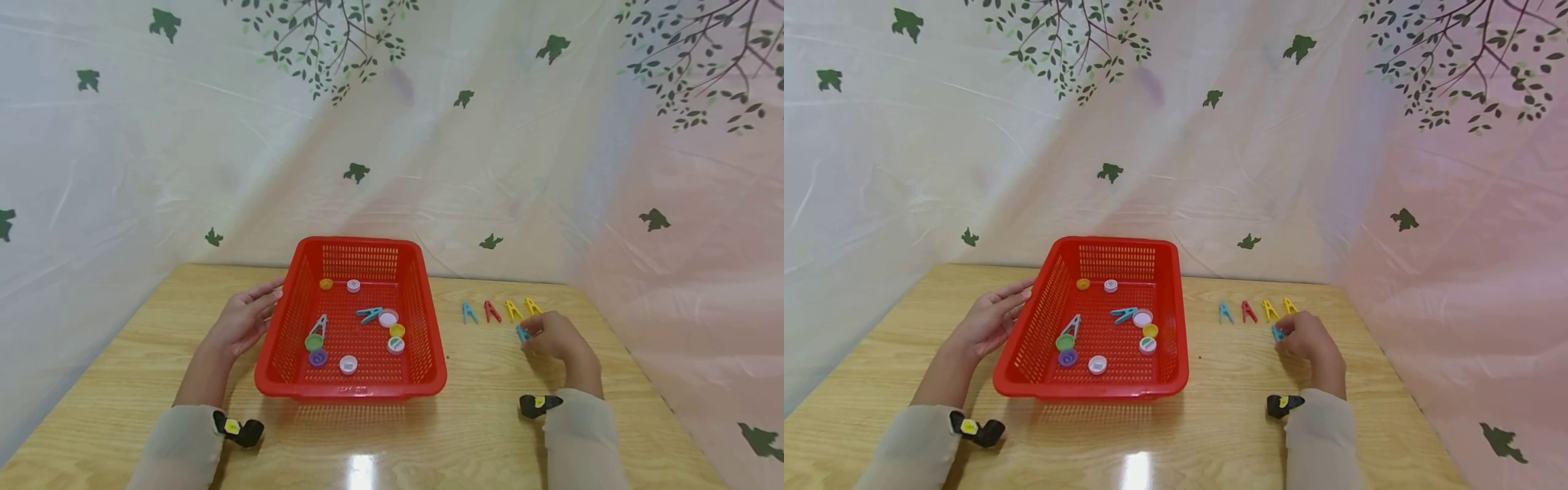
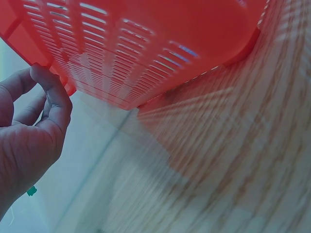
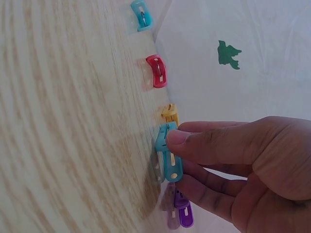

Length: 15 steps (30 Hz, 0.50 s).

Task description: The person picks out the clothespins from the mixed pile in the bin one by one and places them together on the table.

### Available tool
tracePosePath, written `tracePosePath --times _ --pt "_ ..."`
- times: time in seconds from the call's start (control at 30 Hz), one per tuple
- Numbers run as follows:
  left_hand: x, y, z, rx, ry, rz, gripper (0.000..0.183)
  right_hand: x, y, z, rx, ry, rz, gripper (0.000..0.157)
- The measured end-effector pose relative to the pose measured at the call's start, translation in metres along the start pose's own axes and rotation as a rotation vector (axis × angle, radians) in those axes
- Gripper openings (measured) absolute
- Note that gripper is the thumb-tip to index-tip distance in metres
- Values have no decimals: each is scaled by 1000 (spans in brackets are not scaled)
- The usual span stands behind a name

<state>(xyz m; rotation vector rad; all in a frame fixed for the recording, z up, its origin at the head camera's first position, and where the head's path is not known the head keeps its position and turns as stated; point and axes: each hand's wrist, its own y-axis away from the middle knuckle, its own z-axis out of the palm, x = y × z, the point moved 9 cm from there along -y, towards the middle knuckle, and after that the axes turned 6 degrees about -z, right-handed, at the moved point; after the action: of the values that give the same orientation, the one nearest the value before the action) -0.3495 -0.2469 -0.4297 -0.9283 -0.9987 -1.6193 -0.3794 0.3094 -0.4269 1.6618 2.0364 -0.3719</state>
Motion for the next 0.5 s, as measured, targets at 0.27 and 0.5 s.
tracePosePath --times 0.27,0.5 --pt "1 0 0 -7 5 3 51 -5 2 -4 6 35 -28 47" --pt "1 1 2 -17 8 9 50 -15 4 -11 29 10 -71 51"
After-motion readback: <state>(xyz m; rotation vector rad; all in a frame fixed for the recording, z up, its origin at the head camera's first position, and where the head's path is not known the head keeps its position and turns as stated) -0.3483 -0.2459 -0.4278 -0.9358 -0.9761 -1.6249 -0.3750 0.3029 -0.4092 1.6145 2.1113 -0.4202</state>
